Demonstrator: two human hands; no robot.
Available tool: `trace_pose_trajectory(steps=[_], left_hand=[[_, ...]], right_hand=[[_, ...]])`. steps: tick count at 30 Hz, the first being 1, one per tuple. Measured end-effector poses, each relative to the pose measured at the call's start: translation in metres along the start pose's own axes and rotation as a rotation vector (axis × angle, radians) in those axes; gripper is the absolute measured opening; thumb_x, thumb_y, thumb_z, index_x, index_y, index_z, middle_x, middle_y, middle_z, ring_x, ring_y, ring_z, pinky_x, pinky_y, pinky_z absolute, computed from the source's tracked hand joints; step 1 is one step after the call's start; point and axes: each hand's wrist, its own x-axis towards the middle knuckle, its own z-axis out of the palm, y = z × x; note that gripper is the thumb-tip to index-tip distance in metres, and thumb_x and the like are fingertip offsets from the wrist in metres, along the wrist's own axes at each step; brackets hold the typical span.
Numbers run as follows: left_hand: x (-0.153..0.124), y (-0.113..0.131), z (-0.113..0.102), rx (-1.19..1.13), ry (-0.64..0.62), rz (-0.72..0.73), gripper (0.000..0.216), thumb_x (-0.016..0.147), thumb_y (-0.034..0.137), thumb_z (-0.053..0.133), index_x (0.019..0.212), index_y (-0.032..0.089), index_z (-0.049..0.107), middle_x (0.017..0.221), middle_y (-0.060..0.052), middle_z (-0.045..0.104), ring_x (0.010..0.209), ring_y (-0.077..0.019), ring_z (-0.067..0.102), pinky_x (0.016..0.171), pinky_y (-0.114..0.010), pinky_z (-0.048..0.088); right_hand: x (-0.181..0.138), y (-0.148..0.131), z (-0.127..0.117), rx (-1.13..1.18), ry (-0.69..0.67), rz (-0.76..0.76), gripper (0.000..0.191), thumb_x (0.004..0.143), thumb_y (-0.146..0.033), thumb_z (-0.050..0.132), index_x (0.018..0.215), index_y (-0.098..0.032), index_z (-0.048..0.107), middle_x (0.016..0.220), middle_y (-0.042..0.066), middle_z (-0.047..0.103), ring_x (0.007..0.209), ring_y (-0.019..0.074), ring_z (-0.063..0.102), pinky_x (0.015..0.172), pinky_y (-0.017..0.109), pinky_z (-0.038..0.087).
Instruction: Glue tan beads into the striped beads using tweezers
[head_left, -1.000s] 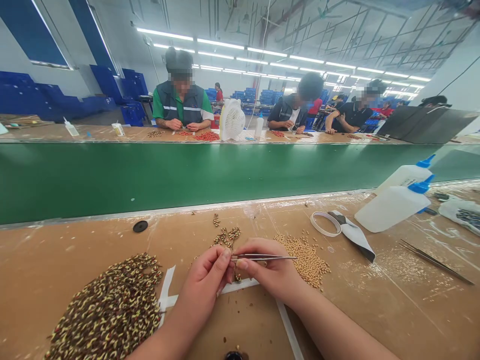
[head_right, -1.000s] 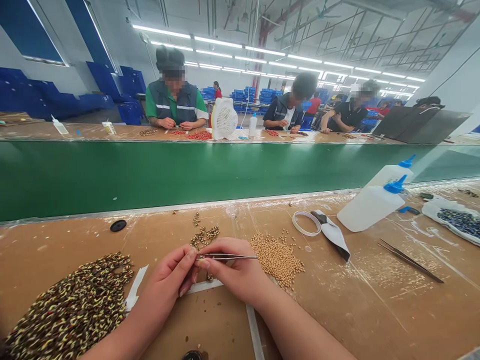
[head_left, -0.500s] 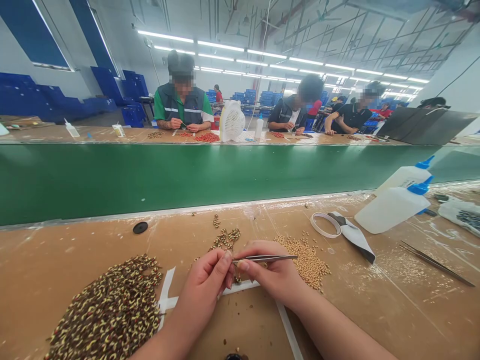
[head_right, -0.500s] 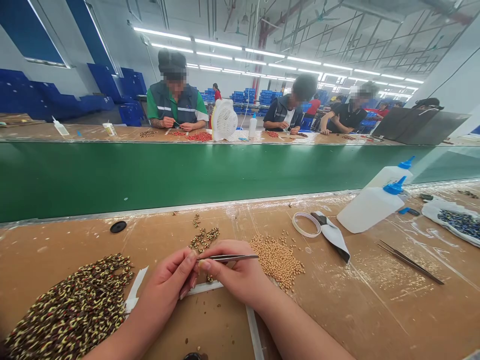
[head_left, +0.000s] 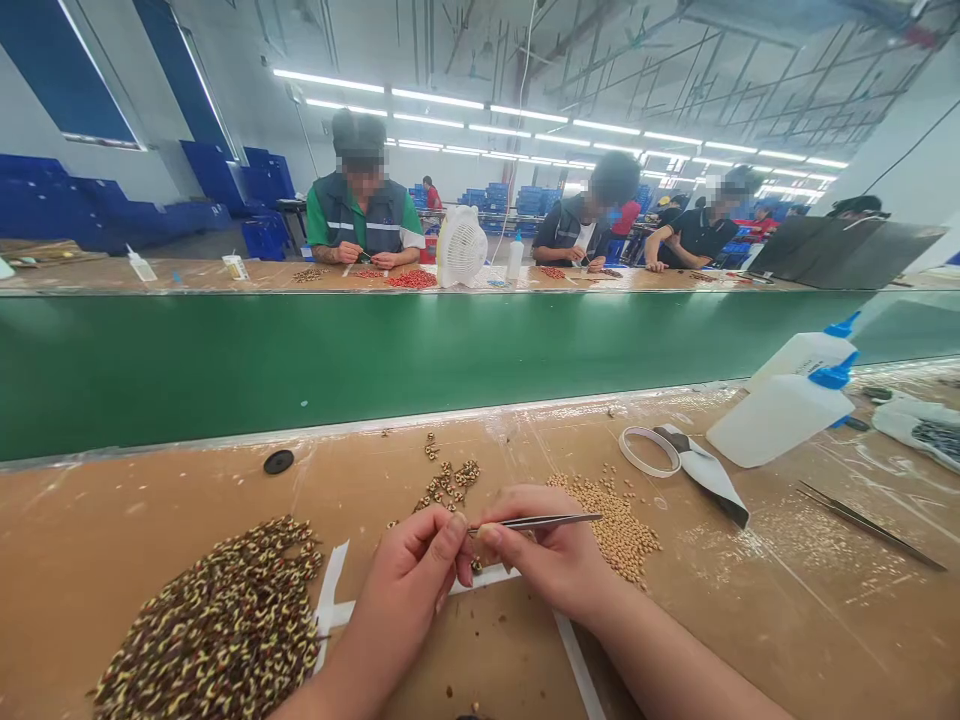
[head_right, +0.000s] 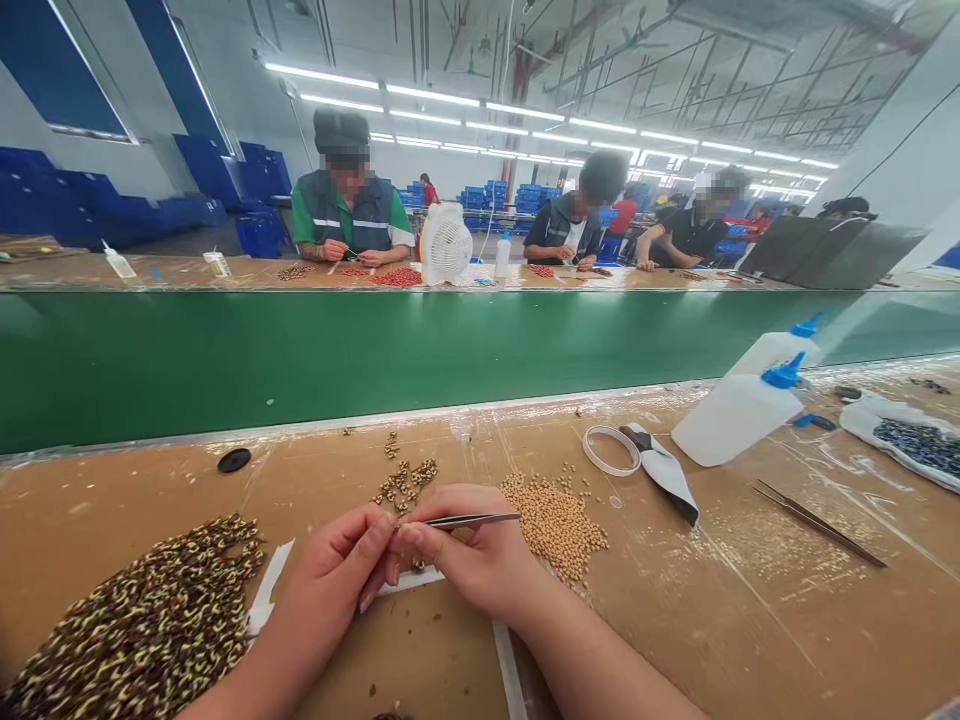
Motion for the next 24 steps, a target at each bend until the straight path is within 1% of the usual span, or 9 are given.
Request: trace_pose_trajectory(steps=[5,7,11,14,16,21,24], left_hand=[[0.0,-0.001,-0.001,-0.005,0.039,0.011,0.068,0.093,0.084,0.058,0.069,0.02,0.059,0.057,0.001,0.053,0.051,-0.0127,0.039,0.052,-0.025,0.029],[0.0,-0.002,-0.001,-0.001,0.049,0.016,0.069,0.094,0.084,0.056,0.066,0.021,0.057,0.054,0.001,0.052,0.051,-0.0133,0.04,0.052,-0.026,0.03],[-0.001,-0.006,-0.001,0.018,0.077,0.049,0.07,0.098,0.081,0.053,0.06,0.022,0.05,0.053,0.001,0.047,0.054,-0.0142,0.041,0.056,-0.026,0.035],[-0.002,-0.007,-0.001,-0.024,0.106,0.029,0.065,0.102,0.077,0.051,0.067,0.022,0.05,0.061,0.002,0.048,0.056,-0.0136,0.041,0.057,-0.025,0.036],[-0.002,-0.006,-0.001,-0.056,0.097,0.01,0.061,0.103,0.074,0.051,0.073,0.022,0.052,0.064,0.003,0.048,0.057,-0.0129,0.04,0.056,-0.024,0.035],[-0.003,-0.004,0.0,-0.108,0.069,0.026,0.051,0.105,0.067,0.055,0.082,0.022,0.054,0.068,0.005,0.048,0.056,-0.0104,0.037,0.055,-0.023,0.031],[-0.001,-0.005,0.001,-0.127,0.044,0.039,0.049,0.105,0.066,0.057,0.084,0.021,0.055,0.07,0.006,0.048,0.055,-0.009,0.036,0.054,-0.022,0.03]], right_hand=[[0.0,-0.001,-0.002,-0.004,0.052,0.045,0.03,0.102,-0.039,0.075,0.08,-0.019,0.078,0.064,0.001,0.07,0.056,0.0122,0.061,0.059,0.026,0.053],[0.0,-0.001,-0.002,0.013,0.075,0.076,0.032,0.101,-0.043,0.076,0.079,-0.019,0.077,0.063,0.0,0.068,0.054,0.0118,0.059,0.056,0.025,0.052],[-0.002,0.004,-0.001,0.034,0.117,0.158,0.035,0.096,-0.052,0.079,0.084,-0.019,0.079,0.065,0.0,0.066,0.055,0.0121,0.058,0.053,0.024,0.049],[-0.003,0.008,-0.001,0.102,0.126,0.242,0.04,0.093,-0.058,0.08,0.091,-0.018,0.079,0.067,0.0,0.064,0.057,0.0118,0.057,0.052,0.024,0.047],[-0.003,0.011,-0.001,0.132,0.115,0.284,0.044,0.093,-0.061,0.08,0.095,-0.018,0.079,0.067,0.0,0.062,0.057,0.0114,0.054,0.052,0.024,0.045],[-0.004,0.015,0.0,0.131,0.1,0.332,0.046,0.092,-0.062,0.081,0.1,-0.017,0.079,0.066,-0.001,0.06,0.056,0.0109,0.051,0.054,0.024,0.042],[-0.004,0.015,0.0,0.12,0.09,0.328,0.044,0.092,-0.061,0.08,0.102,-0.018,0.081,0.067,-0.001,0.06,0.057,0.0107,0.051,0.054,0.023,0.041]])
